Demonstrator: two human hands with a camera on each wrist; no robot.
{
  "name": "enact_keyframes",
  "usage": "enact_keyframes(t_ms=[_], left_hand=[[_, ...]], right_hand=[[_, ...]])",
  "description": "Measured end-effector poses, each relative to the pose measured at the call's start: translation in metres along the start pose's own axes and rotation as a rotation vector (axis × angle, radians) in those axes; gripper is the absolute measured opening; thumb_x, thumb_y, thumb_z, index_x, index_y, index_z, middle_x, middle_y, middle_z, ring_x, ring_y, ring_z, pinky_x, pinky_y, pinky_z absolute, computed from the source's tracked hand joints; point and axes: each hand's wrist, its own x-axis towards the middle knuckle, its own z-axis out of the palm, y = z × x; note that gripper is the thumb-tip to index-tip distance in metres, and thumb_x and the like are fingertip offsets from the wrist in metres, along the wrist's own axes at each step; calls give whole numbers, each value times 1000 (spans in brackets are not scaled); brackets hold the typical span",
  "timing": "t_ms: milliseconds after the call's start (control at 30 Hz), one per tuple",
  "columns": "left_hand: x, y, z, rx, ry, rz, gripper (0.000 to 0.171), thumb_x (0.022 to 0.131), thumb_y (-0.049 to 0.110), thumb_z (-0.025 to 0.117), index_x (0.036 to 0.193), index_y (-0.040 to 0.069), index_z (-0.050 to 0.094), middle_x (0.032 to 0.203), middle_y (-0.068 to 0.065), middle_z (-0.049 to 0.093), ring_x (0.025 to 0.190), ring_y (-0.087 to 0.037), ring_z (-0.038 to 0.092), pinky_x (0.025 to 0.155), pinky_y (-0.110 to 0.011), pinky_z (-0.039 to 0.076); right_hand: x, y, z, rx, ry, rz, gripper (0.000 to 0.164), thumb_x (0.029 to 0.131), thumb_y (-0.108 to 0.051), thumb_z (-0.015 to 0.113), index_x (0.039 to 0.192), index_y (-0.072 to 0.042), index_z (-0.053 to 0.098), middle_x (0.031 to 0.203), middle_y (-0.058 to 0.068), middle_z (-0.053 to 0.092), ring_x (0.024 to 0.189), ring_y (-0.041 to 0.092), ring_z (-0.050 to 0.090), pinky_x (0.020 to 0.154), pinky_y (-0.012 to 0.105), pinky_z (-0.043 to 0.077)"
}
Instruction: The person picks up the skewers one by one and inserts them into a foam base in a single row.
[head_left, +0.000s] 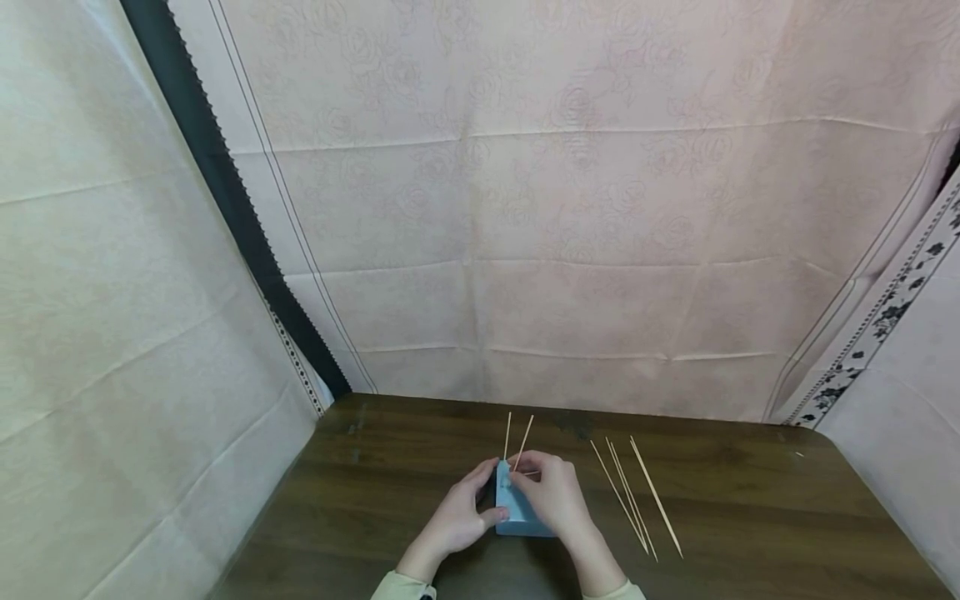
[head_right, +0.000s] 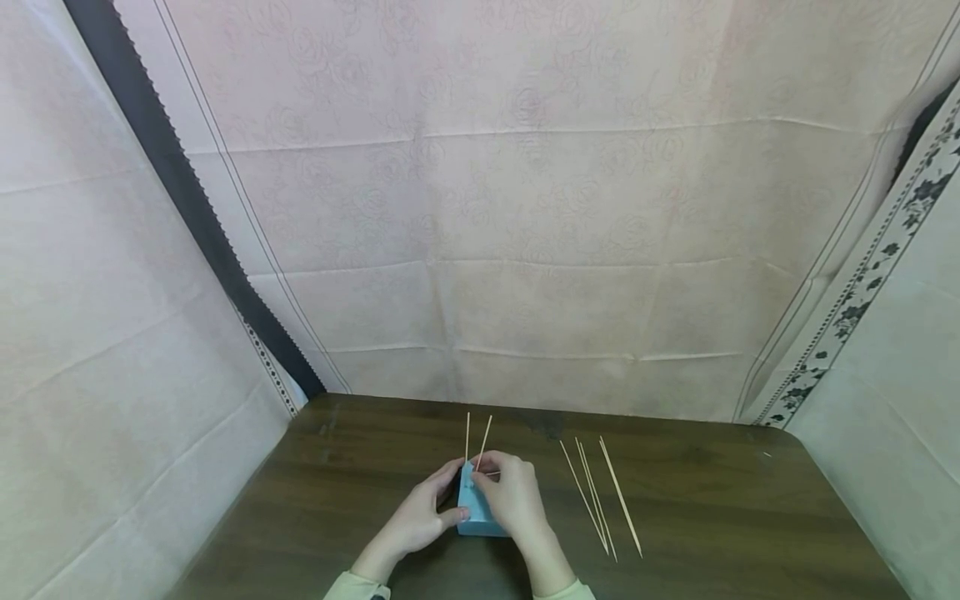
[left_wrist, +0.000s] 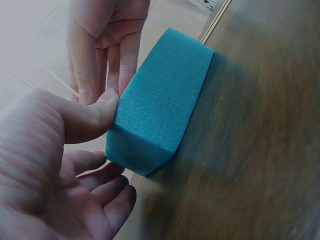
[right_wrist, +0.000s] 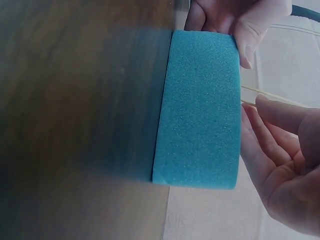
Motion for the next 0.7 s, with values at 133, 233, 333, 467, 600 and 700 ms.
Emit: enact_keyframes(t_ms=[133,233,333,467,600,700], left_hand=[[0,1,0,2,2,0,80,98,20,80,163,-2,38,169,-26,34,153,-41,38,120,-56,39],[1,2,0,5,2,-4,80,98,20,80,163,-1,39,169,-25,34,153,-40,39,120,-55,40],[1,2,0,10,2,-4,80,98,19,80,163,-1,39,169,-26,35,153,-41,39,120,-56,40],[1,2,0,4,-1,-6,80,98,19,80,163,-2,39,169,-26,34,153,-42,39,120,-56,40],[0,1,0,-3,-1,-11,81,98,20,80,164,-1,38,169,-26,33,153,-42,39,120,-56,39],[0,0,0,-4,0,-10,81,98,20,80,164,-1,38,169,-26,34,153,-42,39,120,-57,39]], right_hand=[[0,0,0,0,-3,5,13,95,-9,82,108,-7,81,96,0,80,86,18,77,79,45,65],[1,0,-1,4,-4,2,13,95,-8,82,107,-6,81,95,-1,80,86,17,77,78,44,65],[1,0,-2,6,-11,-1,13,95,-8,81,108,-6,81,95,-1,80,86,17,76,78,42,65],[1,1,-3,6,-22,4,14,96,-9,81,109,-6,81,96,0,80,86,16,76,77,41,64],[1,2,-5,2,-31,8,15,96,-10,80,111,-7,81,97,0,81,86,15,76,78,41,64],[1,3,-6,5,-41,11,16,97,-10,80,113,-7,81,99,0,81,86,16,76,79,42,64]])
